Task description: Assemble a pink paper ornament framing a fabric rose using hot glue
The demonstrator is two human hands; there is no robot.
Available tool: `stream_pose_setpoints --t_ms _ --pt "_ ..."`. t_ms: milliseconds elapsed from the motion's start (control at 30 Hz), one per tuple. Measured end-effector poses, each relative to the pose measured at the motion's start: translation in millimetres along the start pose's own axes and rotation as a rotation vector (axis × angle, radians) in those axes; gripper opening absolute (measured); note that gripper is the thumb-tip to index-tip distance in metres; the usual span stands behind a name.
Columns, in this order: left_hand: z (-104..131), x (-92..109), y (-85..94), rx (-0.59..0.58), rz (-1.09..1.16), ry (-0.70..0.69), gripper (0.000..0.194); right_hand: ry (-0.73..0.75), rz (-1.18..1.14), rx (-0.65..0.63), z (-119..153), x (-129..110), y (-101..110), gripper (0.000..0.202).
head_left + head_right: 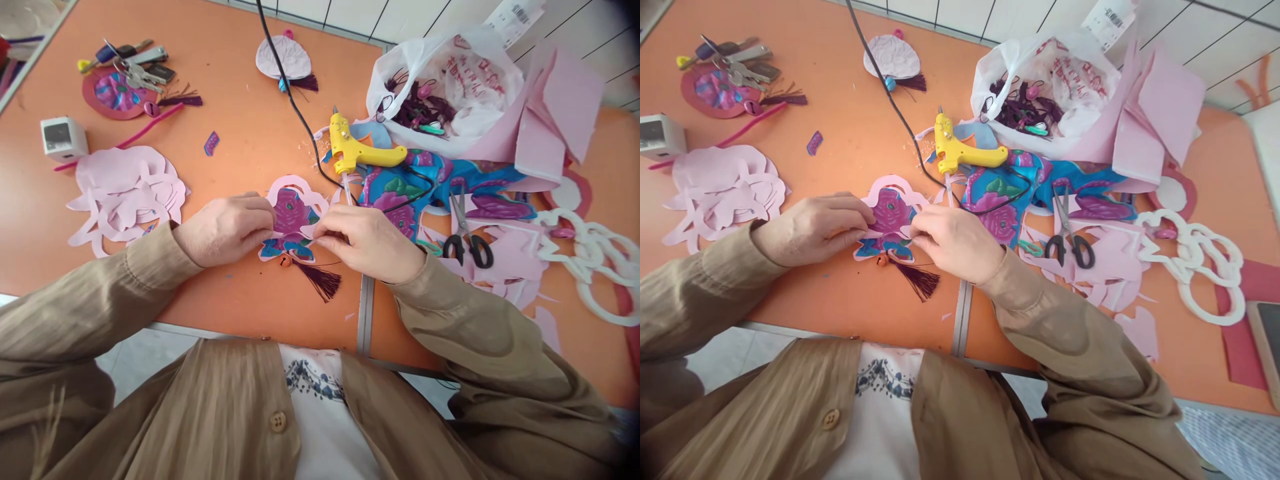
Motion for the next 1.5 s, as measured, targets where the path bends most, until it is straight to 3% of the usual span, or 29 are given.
stream_pose_setpoints --t_ms 233,400,733,967,1267,1500 --pt "1.3 -7.3 8.2 0.026 0.142 0.064 0.037 0.003 -0.115 0.117 -1.0 3.6 7.5 0.012" --pt "2.9 -4.6 10.1 0.019 0.210 0.021 0.042 0.021 -0.122 0.130 0.0 1.2 6.6 0.012" --pt "3.9 4.7 7.2 -0.033 0.219 -0.065 0.027 0.035 -0.099 -0.012 0.9 -8.5 -4.6 0.014" --pt "9.3 11.3 3.0 -0.096 0.079 -0.061 0.019 0.023 -0.086 0.013 1.2 -3.7 -4.0 0.012" --pt "9.4 15.6 -2.2 -0.142 0.009 -0.092 0.026 -0.011 -0.057 -0.161 1.5 -6.1 -18.3 0.012" --pt "10.1 18.5 5.2 -0.090 0.001 -0.119 0.026 0.001 -0.041 -0.214 4.1 -8.2 -22.5 0.009"
Point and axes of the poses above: each hand's wrist, its own z-axis away from the middle knuckle, its own y-axis out of the back of the hand, x = y × z, the point moved 9 cm from there along -z, towards the middle knuckle, and after that the axes turned 4 degrees about -x, right-handed, at the moved point
